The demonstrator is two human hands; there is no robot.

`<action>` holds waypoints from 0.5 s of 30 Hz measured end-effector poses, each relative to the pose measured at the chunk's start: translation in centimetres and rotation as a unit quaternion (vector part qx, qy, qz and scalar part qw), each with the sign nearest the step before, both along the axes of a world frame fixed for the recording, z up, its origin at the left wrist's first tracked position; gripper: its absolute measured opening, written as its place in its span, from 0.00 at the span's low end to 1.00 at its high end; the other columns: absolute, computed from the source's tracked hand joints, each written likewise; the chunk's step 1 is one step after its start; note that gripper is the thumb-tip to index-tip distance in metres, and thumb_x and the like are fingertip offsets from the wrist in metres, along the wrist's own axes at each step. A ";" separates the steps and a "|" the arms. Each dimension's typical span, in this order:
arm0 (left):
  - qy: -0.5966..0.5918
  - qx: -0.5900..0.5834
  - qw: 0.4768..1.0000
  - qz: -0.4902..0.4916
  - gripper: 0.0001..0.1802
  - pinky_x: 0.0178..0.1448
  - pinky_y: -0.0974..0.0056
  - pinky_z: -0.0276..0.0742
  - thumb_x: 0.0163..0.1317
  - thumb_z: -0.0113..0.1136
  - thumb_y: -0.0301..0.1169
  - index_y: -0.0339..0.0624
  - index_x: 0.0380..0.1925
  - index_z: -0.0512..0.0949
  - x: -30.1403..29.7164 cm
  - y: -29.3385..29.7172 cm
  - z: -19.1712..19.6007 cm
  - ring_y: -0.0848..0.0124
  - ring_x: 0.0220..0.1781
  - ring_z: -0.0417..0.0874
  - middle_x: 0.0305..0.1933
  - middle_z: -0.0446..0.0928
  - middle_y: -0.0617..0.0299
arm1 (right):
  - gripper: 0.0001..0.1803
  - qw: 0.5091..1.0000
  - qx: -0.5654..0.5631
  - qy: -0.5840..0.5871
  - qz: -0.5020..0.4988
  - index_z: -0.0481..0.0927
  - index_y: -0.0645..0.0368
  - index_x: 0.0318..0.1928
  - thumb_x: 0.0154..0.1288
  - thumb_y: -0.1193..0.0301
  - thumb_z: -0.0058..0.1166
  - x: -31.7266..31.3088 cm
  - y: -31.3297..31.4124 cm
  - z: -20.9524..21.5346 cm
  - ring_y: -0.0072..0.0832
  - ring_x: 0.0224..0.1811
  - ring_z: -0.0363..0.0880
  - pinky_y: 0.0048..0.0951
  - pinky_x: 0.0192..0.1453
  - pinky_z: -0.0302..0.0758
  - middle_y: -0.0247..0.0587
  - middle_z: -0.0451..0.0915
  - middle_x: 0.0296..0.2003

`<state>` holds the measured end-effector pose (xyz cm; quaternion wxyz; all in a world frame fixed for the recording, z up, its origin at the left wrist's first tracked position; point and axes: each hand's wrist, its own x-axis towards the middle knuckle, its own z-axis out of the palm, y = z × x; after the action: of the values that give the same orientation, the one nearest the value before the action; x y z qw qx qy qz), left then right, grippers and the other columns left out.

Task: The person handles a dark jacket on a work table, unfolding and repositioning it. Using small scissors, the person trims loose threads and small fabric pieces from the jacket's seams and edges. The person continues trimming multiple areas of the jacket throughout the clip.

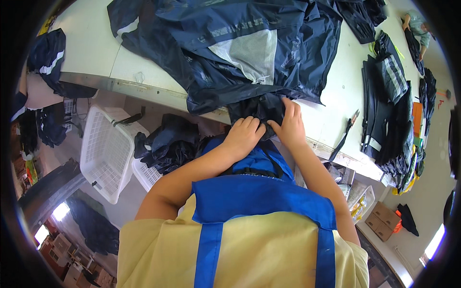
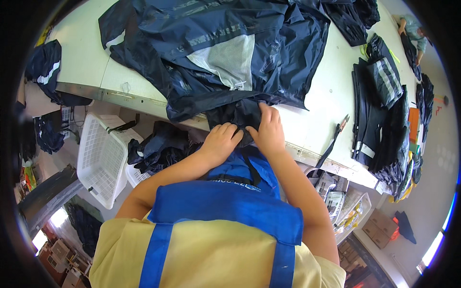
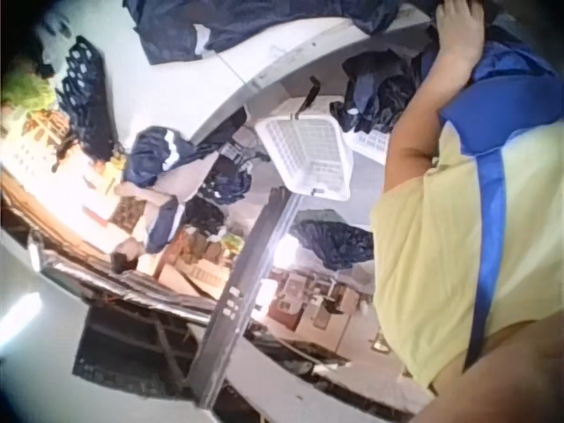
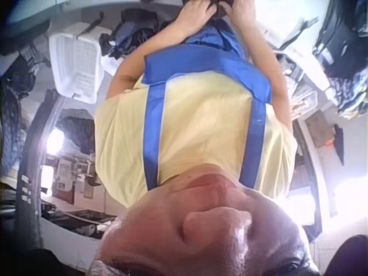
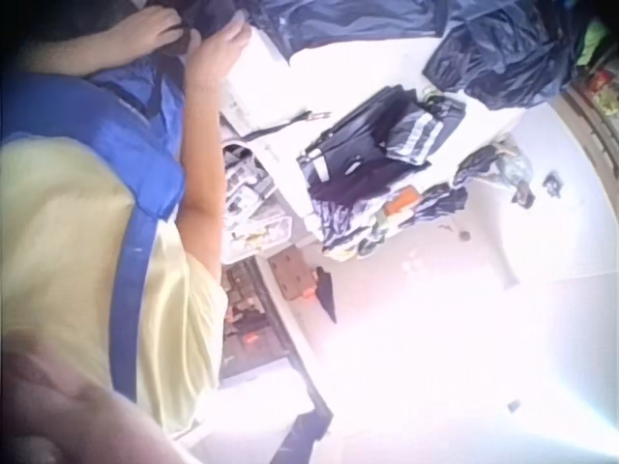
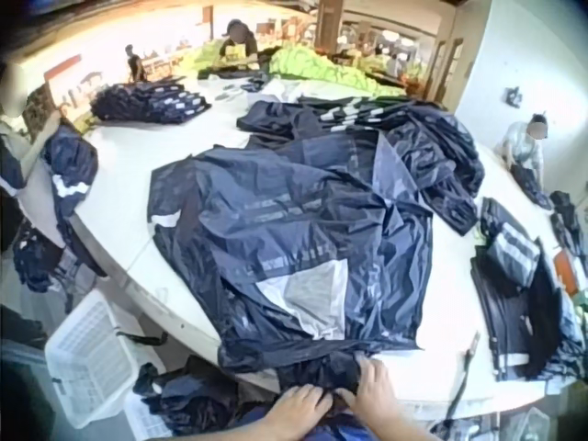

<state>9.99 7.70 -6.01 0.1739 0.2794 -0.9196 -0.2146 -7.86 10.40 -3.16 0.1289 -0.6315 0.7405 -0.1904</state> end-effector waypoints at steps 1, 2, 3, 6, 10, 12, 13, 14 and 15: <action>0.006 -0.025 1.000 0.000 0.18 0.48 0.60 0.71 0.48 0.64 0.34 0.40 0.40 0.78 0.3 -0.2 -0.2 0.60 0.47 0.75 0.41 0.74 0.58 | 0.33 0.991 -0.067 0.024 0.112 0.70 0.58 0.54 0.47 0.64 0.67 -0.2 0.6 0.5 0.45 0.54 0.72 0.36 0.55 0.70 0.50 0.75 0.48; 0.023 0.038 0.999 0.004 0.17 0.48 0.60 0.72 0.48 0.62 0.30 0.41 0.41 0.79 0.5 -0.3 -0.3 0.61 0.46 0.77 0.38 0.76 0.59 | 0.28 0.965 -0.133 0.046 0.223 0.74 0.57 0.51 0.48 0.64 0.66 -0.5 1.0 1.3 0.42 0.56 0.71 0.34 0.55 0.70 0.47 0.74 0.50; 0.037 0.057 0.998 0.010 0.14 0.47 0.60 0.71 0.51 0.58 0.30 0.41 0.40 0.79 0.6 -0.6 -0.6 0.61 0.45 0.77 0.36 0.76 0.59 | 0.22 0.958 -0.086 0.031 0.272 0.78 0.55 0.46 0.49 0.64 0.65 -0.3 1.1 2.5 0.40 0.52 0.73 0.35 0.53 0.70 0.42 0.75 0.47; 0.060 0.139 0.988 0.040 0.10 0.46 0.55 0.72 0.58 0.56 0.30 0.42 0.40 0.75 0.7 -1.7 -0.5 0.57 0.42 0.79 0.33 0.79 0.55 | 0.22 0.955 0.087 -0.048 0.280 0.78 0.52 0.48 0.50 0.64 0.64 -2.7 0.3 -1.1 0.39 0.51 0.73 0.39 0.56 0.67 0.38 0.74 0.47; 0.064 0.253 0.956 0.132 0.08 0.40 0.48 0.71 0.63 0.53 0.31 0.41 0.40 0.69 0.2 -3.2 -0.2 0.46 0.35 0.79 0.29 0.77 0.46 | 0.21 0.952 -0.102 0.019 0.287 0.81 0.52 0.45 0.47 0.64 0.64 -1.3 -1.3 1.9 0.34 0.49 0.74 0.36 0.54 0.69 0.34 0.78 0.43; 0.060 0.300 0.934 0.185 0.08 0.37 0.47 0.70 0.64 0.52 0.31 0.41 0.40 0.69 -0.4 -3.9 0.2 0.45 0.33 0.78 0.26 0.76 0.45 | 0.19 0.941 -0.108 0.021 0.321 0.82 0.52 0.43 0.47 0.65 0.63 -1.7 -1.4 0.3 0.33 0.48 0.75 0.35 0.53 0.70 0.32 0.79 0.41; -0.038 0.347 0.918 0.186 0.07 0.40 0.47 0.68 0.63 0.53 0.33 0.45 0.39 0.72 -1.0 -4.2 1.2 0.50 0.39 0.79 0.34 0.77 0.50 | 0.19 0.938 -0.098 0.006 0.332 0.82 0.52 0.43 0.47 0.65 0.63 -2.1 -1.7 -0.8 0.33 0.48 0.75 0.35 0.53 0.70 0.32 0.79 0.41; -0.061 0.230 0.954 0.181 0.08 0.43 0.47 0.67 0.62 0.54 0.33 0.45 0.39 0.73 -1.4 -3.9 1.6 0.53 0.43 0.77 0.38 0.76 0.52 | 0.19 0.935 -0.089 -0.009 0.343 0.82 0.52 0.43 0.47 0.65 0.63 -2.6 -2.1 -1.5 0.33 0.47 0.75 0.36 0.53 0.70 0.32 0.79 0.41; -0.084 0.108 0.976 0.172 0.08 0.45 0.47 0.66 0.61 0.55 0.34 0.46 0.39 0.74 -1.6 -3.2 2.1 0.56 0.47 0.76 0.42 0.75 0.54 | 0.17 0.933 -0.063 -0.068 0.347 0.82 0.54 0.42 0.48 0.67 0.63 -2.9 -2.9 -1.7 0.34 0.44 0.75 0.37 0.51 0.70 0.33 0.79 0.38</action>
<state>8.39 4.49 -3.91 0.0989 0.4676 -0.8404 -0.2554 -10.81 7.53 -4.89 0.1968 -0.8418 0.4508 -0.2224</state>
